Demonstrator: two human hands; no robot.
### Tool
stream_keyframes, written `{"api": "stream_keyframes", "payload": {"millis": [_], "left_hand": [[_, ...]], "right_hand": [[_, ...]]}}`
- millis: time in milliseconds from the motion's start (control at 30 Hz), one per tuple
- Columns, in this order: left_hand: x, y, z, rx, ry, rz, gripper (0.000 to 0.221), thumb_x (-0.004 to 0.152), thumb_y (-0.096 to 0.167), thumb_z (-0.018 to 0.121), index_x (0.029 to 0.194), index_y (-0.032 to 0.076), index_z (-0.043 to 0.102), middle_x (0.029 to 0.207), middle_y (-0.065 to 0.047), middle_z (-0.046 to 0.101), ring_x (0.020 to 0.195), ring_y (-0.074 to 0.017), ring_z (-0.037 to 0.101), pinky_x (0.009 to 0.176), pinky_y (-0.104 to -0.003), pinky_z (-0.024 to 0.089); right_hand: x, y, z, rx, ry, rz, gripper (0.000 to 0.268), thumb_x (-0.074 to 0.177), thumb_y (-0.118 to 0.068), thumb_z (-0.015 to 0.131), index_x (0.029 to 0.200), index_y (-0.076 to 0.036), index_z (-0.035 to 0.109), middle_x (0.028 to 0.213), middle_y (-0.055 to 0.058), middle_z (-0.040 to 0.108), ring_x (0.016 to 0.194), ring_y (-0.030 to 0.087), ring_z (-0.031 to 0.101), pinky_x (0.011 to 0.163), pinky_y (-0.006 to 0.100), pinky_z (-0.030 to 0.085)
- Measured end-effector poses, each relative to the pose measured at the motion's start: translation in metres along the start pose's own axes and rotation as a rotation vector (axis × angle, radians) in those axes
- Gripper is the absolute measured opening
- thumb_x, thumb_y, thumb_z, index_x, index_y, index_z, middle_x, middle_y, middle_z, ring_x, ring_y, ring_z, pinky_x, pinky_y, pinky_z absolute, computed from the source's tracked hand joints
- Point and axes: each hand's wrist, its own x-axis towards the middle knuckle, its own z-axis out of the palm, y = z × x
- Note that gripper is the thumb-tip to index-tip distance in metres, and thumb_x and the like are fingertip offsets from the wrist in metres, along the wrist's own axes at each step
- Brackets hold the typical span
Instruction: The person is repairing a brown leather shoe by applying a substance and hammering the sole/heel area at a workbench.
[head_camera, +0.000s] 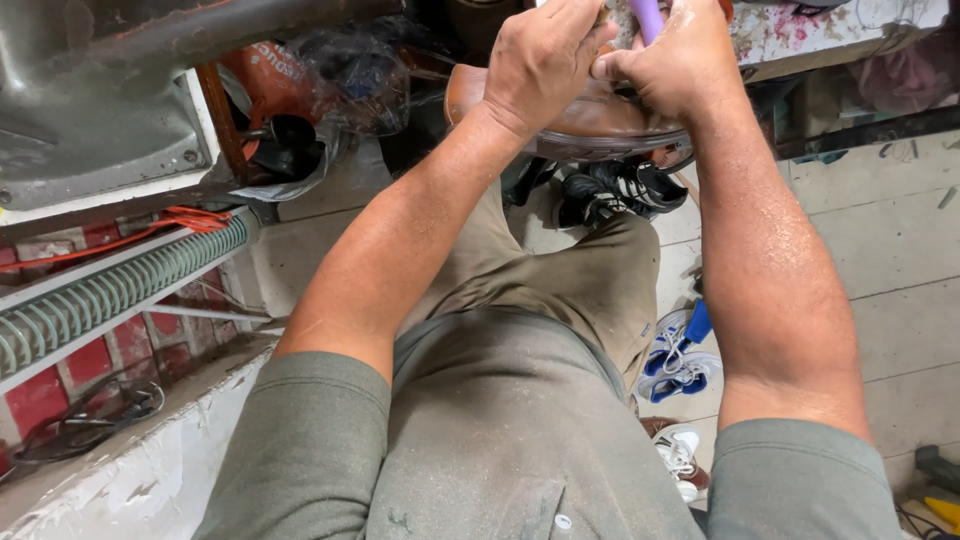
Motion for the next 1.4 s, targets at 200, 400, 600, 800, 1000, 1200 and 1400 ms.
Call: {"api": "stream_keyframes", "payload": {"millis": [200,400,600,800,1000,1200,1400], "left_hand": [[0.007,0.005,-0.004,-0.006,0.021,-0.009,0.024,0.105,0.025,0.052,0.085,0.011,0.048,0.069,-0.002,0.045,0.055,-0.0201,0.043,0.048,-0.037,0.037],[0.007,0.003,-0.002,0.009,0.015,0.0,0.026,0.104,0.026,0.055,0.084,0.012,0.047,0.066,0.0,0.043,0.054,-0.0162,0.041,0.045,-0.034,0.035],[0.004,0.006,-0.003,-0.005,0.006,-0.002,0.021,0.096,0.013,0.068,0.084,0.012,0.05,0.067,0.0,0.047,0.054,-0.0175,0.042,0.045,-0.034,0.036],[0.002,0.005,-0.001,0.045,-0.004,-0.046,0.022,0.09,0.015,0.072,0.083,0.013,0.052,0.066,-0.001,0.051,0.054,-0.0217,0.048,0.046,-0.038,0.038],[0.012,0.005,-0.006,0.029,-0.025,0.002,0.017,0.095,0.016,0.064,0.083,0.014,0.051,0.067,-0.003,0.054,0.055,-0.0275,0.054,0.047,-0.043,0.04],[0.004,0.002,0.004,0.145,0.0,-0.013,0.02,0.09,0.018,0.073,0.082,0.015,0.055,0.065,0.001,0.055,0.052,-0.0194,0.052,0.044,-0.037,0.042],[-0.004,0.008,-0.001,0.102,-0.039,-0.064,0.023,0.083,0.017,0.077,0.083,0.017,0.054,0.065,-0.001,0.056,0.054,-0.0281,0.056,0.047,-0.045,0.039]], "right_hand": [[-0.051,0.005,-0.019,0.202,0.209,-0.398,0.033,0.108,-0.008,0.057,0.139,-0.002,0.051,0.099,0.012,0.056,0.076,0.019,0.052,0.063,0.031,0.047],[-0.116,-0.03,-0.07,0.131,0.126,-0.317,0.038,0.124,-0.003,0.043,0.161,-0.011,0.037,0.087,0.011,0.056,0.058,0.018,0.05,0.049,0.03,0.044],[-0.095,-0.01,-0.057,-0.027,0.297,-0.48,0.012,0.116,-0.016,0.056,0.119,-0.009,0.047,0.097,0.024,0.059,0.073,0.034,0.06,0.063,0.041,0.046],[-0.094,-0.015,-0.062,0.065,0.289,-0.689,0.017,0.123,0.018,0.041,0.112,0.006,0.044,0.078,0.014,0.042,0.068,0.028,0.049,0.065,0.042,0.044],[-0.101,-0.019,-0.087,-0.222,0.14,-0.29,0.035,0.101,-0.001,0.051,0.134,-0.011,0.056,0.102,0.013,0.06,0.084,0.027,0.058,0.066,0.036,0.044],[-0.091,-0.013,-0.079,-0.385,0.133,-0.561,0.028,0.101,0.009,0.065,0.127,0.004,0.06,0.111,0.019,0.058,0.087,0.032,0.053,0.071,0.041,0.037],[-0.097,0.01,-0.057,-0.182,0.286,-0.323,0.016,0.117,-0.018,0.051,0.13,-0.009,0.051,0.086,0.019,0.057,0.075,0.035,0.056,0.073,0.042,0.044]]}}
